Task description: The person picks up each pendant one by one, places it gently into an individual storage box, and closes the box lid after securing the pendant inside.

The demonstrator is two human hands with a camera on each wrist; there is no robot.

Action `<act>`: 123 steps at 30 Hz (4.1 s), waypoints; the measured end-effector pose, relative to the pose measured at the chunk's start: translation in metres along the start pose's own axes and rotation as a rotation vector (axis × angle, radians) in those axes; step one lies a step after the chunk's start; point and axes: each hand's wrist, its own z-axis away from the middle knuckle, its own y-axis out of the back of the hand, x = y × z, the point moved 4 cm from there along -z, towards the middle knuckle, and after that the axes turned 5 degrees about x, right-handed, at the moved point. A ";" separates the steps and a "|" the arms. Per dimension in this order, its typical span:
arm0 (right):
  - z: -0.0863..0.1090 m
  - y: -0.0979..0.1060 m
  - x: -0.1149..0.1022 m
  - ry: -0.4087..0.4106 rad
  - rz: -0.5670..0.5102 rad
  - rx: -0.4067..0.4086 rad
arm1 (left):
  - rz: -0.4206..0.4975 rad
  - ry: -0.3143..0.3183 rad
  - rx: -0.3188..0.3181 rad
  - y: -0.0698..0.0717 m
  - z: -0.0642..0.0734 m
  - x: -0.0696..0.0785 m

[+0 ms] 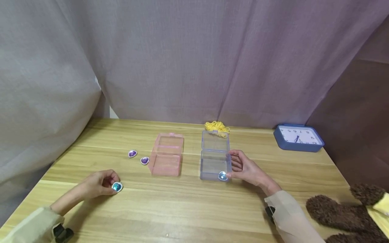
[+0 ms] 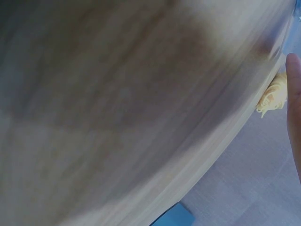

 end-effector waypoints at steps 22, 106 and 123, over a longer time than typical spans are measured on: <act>0.002 0.007 -0.003 0.000 -0.003 0.007 | 0.362 -0.015 -0.059 0.005 -0.024 0.034; 0.001 0.000 -0.001 0.018 -0.039 -0.020 | -0.024 0.035 -0.036 -0.181 -0.194 0.213; 0.001 0.001 -0.001 0.022 -0.021 -0.004 | -0.254 -0.068 -0.013 -0.183 -0.197 0.215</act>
